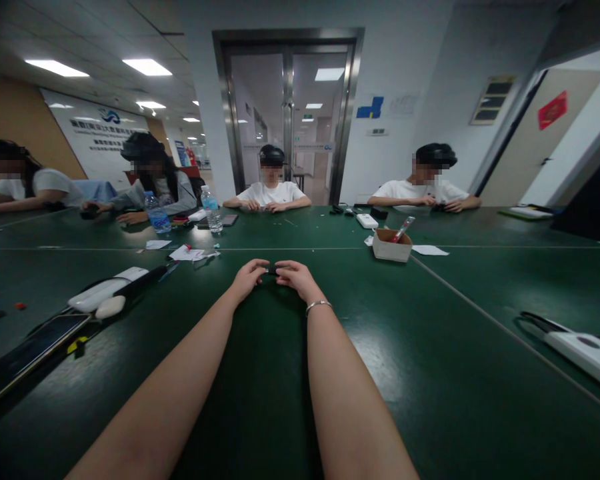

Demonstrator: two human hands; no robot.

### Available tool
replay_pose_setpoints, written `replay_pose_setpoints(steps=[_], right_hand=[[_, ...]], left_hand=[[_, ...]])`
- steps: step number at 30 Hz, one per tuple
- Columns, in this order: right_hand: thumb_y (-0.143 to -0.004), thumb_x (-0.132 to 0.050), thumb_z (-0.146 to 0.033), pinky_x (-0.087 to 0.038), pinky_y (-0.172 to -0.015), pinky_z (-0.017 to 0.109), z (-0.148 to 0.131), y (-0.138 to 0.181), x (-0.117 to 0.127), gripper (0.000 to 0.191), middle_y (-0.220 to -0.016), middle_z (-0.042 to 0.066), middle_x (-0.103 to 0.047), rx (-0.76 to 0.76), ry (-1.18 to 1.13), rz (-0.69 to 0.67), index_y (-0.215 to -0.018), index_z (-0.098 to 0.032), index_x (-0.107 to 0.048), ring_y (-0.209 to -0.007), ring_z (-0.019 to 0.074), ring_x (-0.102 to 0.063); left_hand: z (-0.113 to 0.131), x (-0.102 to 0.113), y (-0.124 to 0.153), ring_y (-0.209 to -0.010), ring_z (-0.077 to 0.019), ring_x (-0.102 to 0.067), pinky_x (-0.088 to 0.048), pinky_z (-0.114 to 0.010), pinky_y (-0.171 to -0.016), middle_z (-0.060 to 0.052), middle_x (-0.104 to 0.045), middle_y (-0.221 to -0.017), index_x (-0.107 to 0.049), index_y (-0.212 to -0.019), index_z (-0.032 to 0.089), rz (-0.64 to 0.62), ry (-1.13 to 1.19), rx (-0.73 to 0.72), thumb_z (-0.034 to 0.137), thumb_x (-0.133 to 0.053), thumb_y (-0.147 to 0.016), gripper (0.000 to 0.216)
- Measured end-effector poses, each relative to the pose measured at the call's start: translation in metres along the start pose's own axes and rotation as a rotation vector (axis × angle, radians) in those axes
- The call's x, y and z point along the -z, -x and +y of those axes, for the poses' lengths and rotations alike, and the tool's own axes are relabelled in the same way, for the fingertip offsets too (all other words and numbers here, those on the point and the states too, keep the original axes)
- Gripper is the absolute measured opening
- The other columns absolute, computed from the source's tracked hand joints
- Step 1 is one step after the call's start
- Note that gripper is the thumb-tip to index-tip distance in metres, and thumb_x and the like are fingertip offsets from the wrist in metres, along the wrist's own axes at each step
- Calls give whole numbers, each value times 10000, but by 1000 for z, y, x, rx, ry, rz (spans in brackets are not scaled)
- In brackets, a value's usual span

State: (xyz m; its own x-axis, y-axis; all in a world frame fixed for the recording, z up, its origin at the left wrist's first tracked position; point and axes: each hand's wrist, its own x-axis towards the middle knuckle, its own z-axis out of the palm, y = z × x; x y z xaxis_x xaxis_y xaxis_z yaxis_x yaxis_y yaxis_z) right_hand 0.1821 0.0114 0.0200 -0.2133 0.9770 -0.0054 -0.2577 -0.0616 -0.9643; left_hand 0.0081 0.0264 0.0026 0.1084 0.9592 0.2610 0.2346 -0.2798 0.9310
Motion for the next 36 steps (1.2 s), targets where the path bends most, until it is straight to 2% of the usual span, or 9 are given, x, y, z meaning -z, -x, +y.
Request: replay_pose_setpoints(steps=[5, 10, 12, 15, 18, 21, 26, 36], right_hand=[[-755, -606, -8, -564, -600, 186, -1, 1, -1, 220, -794, 39, -661, 5, 10, 3, -929, -131, -662, -594, 93, -634], [-754, -601, 1, -561, -593, 178, -1, 1, -1, 224, -758, 30, -655, -2, 7, 17, -926, -130, -660, -578, 88, -630], [-754, -602, -1, -560, -587, 176, -1, 2, -2, 219, -764, 30, -655, -1, 10, 20, -921, -131, -661, -578, 89, -630], [-753, -603, -2, -561, -586, 177, -2, 2, -2, 210, -774, 31, -656, -6, 11, 26, -906, -134, -664, -579, 88, -627], [-750, -607, -5, -564, -590, 181, -3, 3, -3, 202, -774, 34, -656, -13, 9, 35, -894, -135, -664, -590, 93, -630], [-745, -622, -15, -567, -589, 185, -3, 3, -3, 196, -783, 41, -656, -14, 8, 39, -895, -135, -665, -604, 99, -635], [-736, -635, -19, -565, -586, 180, -2, 2, -2, 204, -767, 36, -651, -12, -3, 27, -904, -132, -665, -585, 92, -628], [-727, -659, -24, -573, -587, 183, -3, 3, -3, 189, -784, 40, -656, -6, -5, 29, -874, -143, -671, -593, 94, -626]], left_hand=[[5, 0, 3, -511, -100, -476, -381, -214, -510, 1, -543, -612, -623, -959, 151, -38, -13, -6, 390, -433, -846, 326], [2, 1, 2, -549, -85, -500, -408, -213, -543, -13, -589, -799, -619, -1006, 184, -3, -18, -19, 271, -492, -790, 265], [1, 1, 2, -555, -89, -502, -411, -213, -550, -7, -580, -765, -618, -1011, 182, 1, -20, -27, 246, -508, -774, 269], [3, 0, 2, -550, -100, -498, -403, -214, -531, -4, -561, -686, -624, -987, 170, -7, -13, -13, 300, -488, -804, 263], [5, 0, 3, -534, -95, -493, -403, -216, -525, -8, -578, -717, -631, -963, 175, 4, -15, -7, 344, -478, -817, 271], [4, 0, 2, -539, -86, -498, -409, -212, -527, -11, -590, -787, -627, -995, 189, 17, 2, 0, 278, -487, -796, 260], [-3, 2, -1, -562, -88, -507, -412, -202, -532, -13, -574, -783, -621, -1024, 187, 38, 17, -27, 189, -493, -758, 296], [1, 1, 1, -540, -95, -498, -401, -208, -521, -7, -562, -702, -633, -959, 172, 19, -15, 3, 375, -462, -825, 297]])
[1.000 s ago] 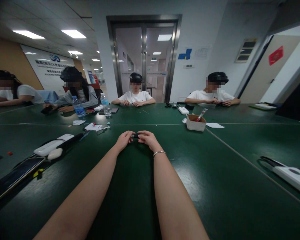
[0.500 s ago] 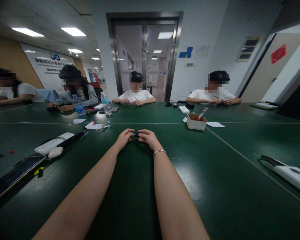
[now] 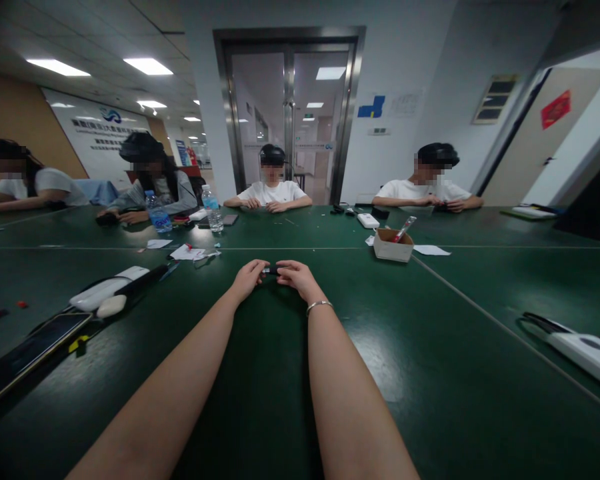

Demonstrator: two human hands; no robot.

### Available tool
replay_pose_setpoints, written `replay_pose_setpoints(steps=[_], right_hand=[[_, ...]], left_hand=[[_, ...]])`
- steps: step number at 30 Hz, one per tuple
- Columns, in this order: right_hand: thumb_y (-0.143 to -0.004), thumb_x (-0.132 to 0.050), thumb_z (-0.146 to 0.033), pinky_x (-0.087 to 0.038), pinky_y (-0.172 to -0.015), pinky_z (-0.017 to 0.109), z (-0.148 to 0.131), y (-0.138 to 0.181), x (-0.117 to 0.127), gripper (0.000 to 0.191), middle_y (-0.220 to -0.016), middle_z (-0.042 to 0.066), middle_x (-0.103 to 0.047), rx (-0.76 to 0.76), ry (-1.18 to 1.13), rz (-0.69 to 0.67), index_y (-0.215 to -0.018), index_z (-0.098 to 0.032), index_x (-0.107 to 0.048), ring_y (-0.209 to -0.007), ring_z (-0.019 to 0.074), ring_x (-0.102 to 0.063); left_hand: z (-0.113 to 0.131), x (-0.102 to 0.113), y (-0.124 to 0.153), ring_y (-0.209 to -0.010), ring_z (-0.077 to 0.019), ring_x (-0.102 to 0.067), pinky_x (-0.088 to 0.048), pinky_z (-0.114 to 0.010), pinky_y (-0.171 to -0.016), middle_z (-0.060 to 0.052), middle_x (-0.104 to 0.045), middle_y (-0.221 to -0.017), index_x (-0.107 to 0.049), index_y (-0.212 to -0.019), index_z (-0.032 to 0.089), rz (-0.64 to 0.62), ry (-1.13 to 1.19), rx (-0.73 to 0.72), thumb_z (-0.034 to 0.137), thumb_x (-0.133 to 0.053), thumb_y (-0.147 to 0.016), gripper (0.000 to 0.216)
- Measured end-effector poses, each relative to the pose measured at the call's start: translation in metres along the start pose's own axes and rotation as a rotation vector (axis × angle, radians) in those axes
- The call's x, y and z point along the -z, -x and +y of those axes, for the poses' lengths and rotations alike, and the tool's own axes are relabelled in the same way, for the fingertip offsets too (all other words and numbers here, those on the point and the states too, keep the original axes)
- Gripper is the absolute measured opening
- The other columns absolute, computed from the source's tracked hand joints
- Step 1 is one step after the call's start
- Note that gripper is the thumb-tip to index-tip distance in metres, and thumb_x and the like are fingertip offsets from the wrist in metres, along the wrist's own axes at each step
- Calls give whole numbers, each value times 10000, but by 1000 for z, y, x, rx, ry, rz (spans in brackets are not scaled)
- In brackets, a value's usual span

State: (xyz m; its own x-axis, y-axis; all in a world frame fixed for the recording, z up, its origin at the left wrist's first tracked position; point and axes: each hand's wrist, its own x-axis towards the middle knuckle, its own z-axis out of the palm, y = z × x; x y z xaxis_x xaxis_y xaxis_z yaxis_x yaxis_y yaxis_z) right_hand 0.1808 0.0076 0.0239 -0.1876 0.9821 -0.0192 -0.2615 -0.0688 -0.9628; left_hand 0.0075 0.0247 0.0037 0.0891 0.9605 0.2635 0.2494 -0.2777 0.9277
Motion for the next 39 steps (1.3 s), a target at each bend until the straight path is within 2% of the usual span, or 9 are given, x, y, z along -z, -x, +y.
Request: replay_pose_setpoints(steps=[6, 10, 17, 25, 30, 34, 39], right_hand=[[-730, -652, -23, -570, -583, 179, 1, -1, 1, 191, -790, 40, -659, 4, -10, -8, -882, -138, -668, -606, 93, -625], [-723, -651, -19, -569, -590, 185, 1, -1, 1, 201, -771, 29, -654, 13, -8, 1, -880, -145, -666, -598, 92, -625], [-726, -647, -21, -569, -595, 187, 2, -3, 1, 206, -779, 34, -660, 2, -1, -3, -895, -137, -664, -588, 92, -628], [-746, -622, -5, -574, -602, 186, 1, -1, 1, 207, -782, 41, -663, -5, 10, -7, -903, -133, -662, -608, 99, -639], [-742, -633, -4, -572, -585, 177, 0, 0, 1, 204, -775, 31, -658, -11, 4, 8, -895, -136, -663, -586, 89, -630], [-735, -637, 1, -572, -588, 178, 1, -1, 0, 209, -776, 31, -656, -11, -7, 15, -891, -136, -661, -584, 90, -631], [-737, -632, -5, -574, -584, 185, 2, -2, 2, 213, -775, 35, -661, -10, 5, 13, -902, -137, -659, -583, 96, -633]], left_hand=[[-4, 0, -2, -544, -88, -497, -400, -204, -523, 0, -550, -732, -614, -1014, 186, 1, 48, -13, 231, -480, -770, 282], [-5, 0, -3, -554, -90, -496, -394, -204, -522, 3, -534, -722, -616, -1004, 178, 12, 30, -43, 196, -485, -749, 287], [-1, 0, -1, -561, -98, -495, -403, -212, -536, -8, -571, -724, -631, -968, 174, 1, 14, -8, 248, -495, -770, 251], [2, 0, 1, -560, -104, -492, -386, -205, -525, -1, -538, -645, -629, -957, 160, -13, 12, -10, 330, -467, -822, 271], [-1, -1, -1, -525, -101, -482, -384, -205, -505, -5, -542, -635, -626, -951, 164, -26, 41, 22, 394, -384, -868, 344], [0, -1, -1, -525, -85, -491, -384, -201, -494, -11, -565, -756, -624, -978, 183, -11, 35, 35, 302, -443, -823, 266], [0, 0, -1, -557, -92, -497, -408, -207, -537, 0, -543, -724, -615, -1010, 174, 13, 32, -16, 197, -511, -736, 294]])
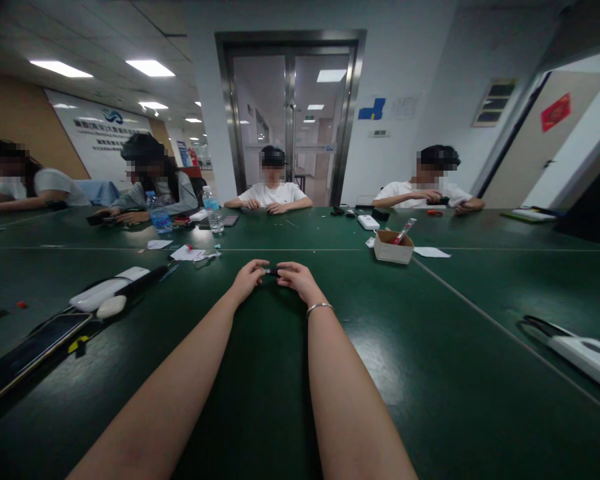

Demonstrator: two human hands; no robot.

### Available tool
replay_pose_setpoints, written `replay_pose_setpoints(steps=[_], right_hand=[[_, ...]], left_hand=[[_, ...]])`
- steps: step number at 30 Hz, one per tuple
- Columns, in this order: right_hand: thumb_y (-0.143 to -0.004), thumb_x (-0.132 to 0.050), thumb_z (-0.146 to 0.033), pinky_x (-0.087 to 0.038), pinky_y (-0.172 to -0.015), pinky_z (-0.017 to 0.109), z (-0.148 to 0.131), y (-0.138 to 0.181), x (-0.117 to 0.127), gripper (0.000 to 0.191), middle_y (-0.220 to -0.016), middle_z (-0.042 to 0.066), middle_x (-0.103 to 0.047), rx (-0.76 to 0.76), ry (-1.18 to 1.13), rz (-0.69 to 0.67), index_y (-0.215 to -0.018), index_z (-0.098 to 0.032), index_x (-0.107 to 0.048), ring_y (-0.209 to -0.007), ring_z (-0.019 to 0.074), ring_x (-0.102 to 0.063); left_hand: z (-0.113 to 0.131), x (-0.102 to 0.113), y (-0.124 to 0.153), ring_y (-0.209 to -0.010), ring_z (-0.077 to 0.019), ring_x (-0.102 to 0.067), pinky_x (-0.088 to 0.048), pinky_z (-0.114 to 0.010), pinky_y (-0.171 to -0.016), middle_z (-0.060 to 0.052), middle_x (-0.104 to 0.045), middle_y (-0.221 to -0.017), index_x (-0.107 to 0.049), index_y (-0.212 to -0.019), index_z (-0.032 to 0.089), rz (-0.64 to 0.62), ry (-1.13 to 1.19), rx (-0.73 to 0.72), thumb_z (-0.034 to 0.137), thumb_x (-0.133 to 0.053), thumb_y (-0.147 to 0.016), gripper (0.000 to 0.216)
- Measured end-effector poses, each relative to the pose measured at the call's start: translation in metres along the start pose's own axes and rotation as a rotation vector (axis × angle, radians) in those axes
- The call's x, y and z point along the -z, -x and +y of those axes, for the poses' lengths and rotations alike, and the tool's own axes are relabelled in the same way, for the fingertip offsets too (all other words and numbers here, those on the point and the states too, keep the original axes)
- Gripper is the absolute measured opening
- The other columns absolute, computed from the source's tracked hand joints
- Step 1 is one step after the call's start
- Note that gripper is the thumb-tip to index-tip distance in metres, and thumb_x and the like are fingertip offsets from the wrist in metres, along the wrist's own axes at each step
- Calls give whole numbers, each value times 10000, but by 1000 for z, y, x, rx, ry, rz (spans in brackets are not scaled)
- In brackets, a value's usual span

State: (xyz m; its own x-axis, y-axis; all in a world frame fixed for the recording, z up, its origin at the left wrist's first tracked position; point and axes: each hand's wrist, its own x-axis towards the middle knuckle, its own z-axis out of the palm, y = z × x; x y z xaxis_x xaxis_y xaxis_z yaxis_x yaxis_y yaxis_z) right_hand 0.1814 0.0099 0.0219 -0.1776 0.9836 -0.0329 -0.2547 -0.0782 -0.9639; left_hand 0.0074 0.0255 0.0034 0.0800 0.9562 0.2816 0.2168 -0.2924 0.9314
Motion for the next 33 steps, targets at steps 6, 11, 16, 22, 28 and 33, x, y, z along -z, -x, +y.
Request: replay_pose_setpoints(steps=[6, 11, 16, 22, 28, 33], right_hand=[[-732, -648, -11, -575, -582, 186, 1, -1, 1, 212, -795, 39, -663, 9, -3, -11, -905, -135, -659, -599, 98, -637], [-741, -636, -3, -570, -580, 181, 1, -1, 1, 199, -796, 39, -661, 13, -4, -17, -891, -133, -658, -598, 97, -639], [-737, -646, -3, -571, -580, 183, 0, 1, -1, 199, -800, 39, -660, 15, 11, -23, -893, -127, -651, -584, 90, -634], [-742, -625, 6, -553, -552, 170, 1, -1, -1, 223, -751, 35, -663, 13, 74, -49, -926, -119, -624, -557, 89, -633], [-647, -663, 47, -476, -437, 145, 9, -8, -3, 241, -635, -6, -637, 85, 351, -93, -814, -117, -603, -448, 63, -560], [-608, -733, -16, -389, -358, 123, 12, -9, -10, 219, -579, -27, -599, 129, 599, -67, -734, -122, -589, -398, 44, -503]], left_hand=[[-4, 0, -3, -545, -93, -495, -413, -216, -542, -4, -562, -721, -628, -993, 180, -4, -14, 7, 232, -503, -758, 271], [-2, 0, -1, -556, -96, -496, -408, -210, -534, -6, -561, -706, -627, -994, 178, -9, -11, 22, 269, -496, -785, 263], [3, 0, 3, -560, -105, -490, -388, -208, -522, 2, -527, -636, -627, -966, 160, -19, -12, -3, 323, -479, -814, 267], [2, 2, 3, -526, -110, -467, -353, -214, -489, 21, -491, -573, -631, -946, 166, -16, -24, -28, 432, -492, -808, 331], [6, 0, 4, -529, -100, -455, -344, -208, -501, 25, -498, -574, -586, -816, 153, 14, 50, -61, 463, -574, -753, 316], [8, -2, 4, -528, -100, -462, -350, -215, -512, 27, -522, -575, -580, -755, 152, -42, 50, -60, 510, -647, -683, 371]])
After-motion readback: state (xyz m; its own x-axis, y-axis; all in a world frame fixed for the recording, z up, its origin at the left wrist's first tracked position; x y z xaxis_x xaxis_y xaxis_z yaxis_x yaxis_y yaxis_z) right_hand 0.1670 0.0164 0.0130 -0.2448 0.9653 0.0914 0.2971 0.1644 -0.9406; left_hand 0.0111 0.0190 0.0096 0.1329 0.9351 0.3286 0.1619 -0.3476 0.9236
